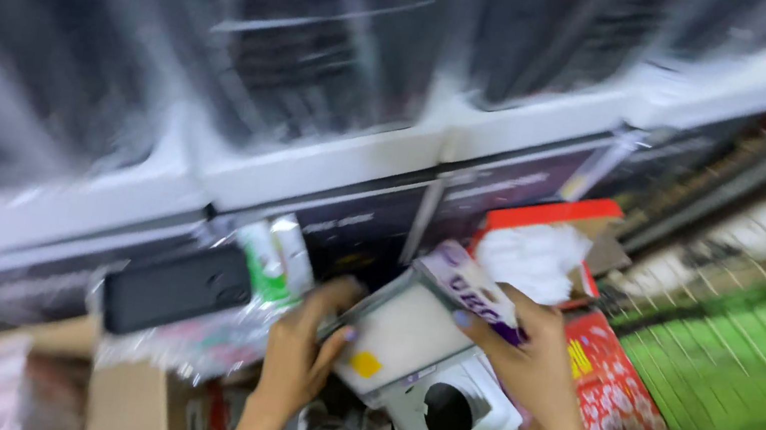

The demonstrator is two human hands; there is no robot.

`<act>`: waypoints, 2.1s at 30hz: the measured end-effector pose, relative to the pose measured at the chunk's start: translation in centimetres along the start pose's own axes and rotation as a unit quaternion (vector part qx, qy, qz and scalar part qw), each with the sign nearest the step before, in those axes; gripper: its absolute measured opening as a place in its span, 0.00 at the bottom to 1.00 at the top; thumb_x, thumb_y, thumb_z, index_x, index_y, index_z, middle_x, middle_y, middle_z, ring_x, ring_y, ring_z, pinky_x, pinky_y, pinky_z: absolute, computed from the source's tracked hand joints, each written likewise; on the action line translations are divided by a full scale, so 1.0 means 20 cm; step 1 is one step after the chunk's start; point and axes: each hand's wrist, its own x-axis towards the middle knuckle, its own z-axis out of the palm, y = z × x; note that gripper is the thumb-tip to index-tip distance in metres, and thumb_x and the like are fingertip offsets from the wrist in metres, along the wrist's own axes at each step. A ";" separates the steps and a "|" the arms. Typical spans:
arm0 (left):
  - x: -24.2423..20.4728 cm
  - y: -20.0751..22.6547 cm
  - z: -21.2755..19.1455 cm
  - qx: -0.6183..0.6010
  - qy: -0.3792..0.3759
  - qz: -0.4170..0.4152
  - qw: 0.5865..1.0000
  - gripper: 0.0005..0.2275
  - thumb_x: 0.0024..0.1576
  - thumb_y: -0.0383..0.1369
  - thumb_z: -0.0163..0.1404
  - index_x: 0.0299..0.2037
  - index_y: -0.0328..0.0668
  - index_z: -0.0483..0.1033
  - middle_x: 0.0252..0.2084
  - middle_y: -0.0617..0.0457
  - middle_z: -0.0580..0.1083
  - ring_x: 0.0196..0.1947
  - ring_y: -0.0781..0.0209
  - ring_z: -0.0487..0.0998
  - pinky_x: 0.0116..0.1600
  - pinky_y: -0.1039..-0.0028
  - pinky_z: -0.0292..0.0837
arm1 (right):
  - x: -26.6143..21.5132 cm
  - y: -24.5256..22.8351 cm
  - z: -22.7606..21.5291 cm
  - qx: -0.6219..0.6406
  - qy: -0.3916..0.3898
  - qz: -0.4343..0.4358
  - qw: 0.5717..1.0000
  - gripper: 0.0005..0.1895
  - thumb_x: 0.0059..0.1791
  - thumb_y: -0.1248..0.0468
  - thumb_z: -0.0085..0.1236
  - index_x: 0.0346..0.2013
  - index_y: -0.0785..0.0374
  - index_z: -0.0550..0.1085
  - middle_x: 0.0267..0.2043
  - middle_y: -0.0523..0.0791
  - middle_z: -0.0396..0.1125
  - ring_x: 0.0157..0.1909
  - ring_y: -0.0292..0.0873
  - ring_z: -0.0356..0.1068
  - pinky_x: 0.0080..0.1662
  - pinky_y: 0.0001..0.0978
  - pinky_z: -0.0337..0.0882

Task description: The person is packing mobile phone cases into plastic sleeves and organizing them in boxes.

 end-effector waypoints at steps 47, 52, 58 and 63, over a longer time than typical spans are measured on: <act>-1.93 -1.20 -0.89 0.295 0.469 -0.519 0.651 0.53 0.44 0.33 0.71 0.74 0.19 0.44 0.62 0.08 0.49 0.57 0.14 0.58 0.59 0.39 0.57 | -0.53 -0.30 1.12 0.052 -0.351 -0.109 0.929 0.11 0.47 0.68 0.61 0.43 0.64 0.77 0.40 0.45 0.76 0.42 0.43 0.78 0.43 0.33 0.76; -1.63 -0.94 -0.66 0.475 0.406 -0.291 0.724 0.42 0.58 0.43 0.62 0.73 0.25 0.50 0.70 0.28 0.58 0.73 0.29 0.56 0.78 0.48 0.50 | -0.47 0.01 0.88 0.071 -0.277 0.006 0.958 0.11 0.48 0.67 0.60 0.45 0.62 0.77 0.43 0.44 0.78 0.40 0.39 0.79 0.42 0.31 0.78; -1.25 -1.11 -0.15 0.269 0.378 -0.084 0.882 0.30 0.58 0.36 0.56 0.67 0.33 0.58 0.70 0.26 0.56 0.70 0.32 0.60 0.73 0.51 0.58 | -0.28 0.49 0.40 0.034 -0.099 0.081 0.991 0.12 0.49 0.70 0.57 0.47 0.62 0.78 0.39 0.45 0.79 0.38 0.36 0.77 0.40 0.29 0.75; -0.75 -0.44 0.47 0.055 0.206 0.008 0.977 0.25 0.49 0.25 0.57 0.58 0.36 0.61 0.68 0.25 0.54 0.68 0.31 0.59 0.67 0.54 0.61 | -0.06 0.93 -0.07 0.015 0.056 0.161 0.985 0.15 0.49 0.74 0.53 0.49 0.62 0.79 0.36 0.48 0.77 0.36 0.33 0.72 0.39 0.27 0.71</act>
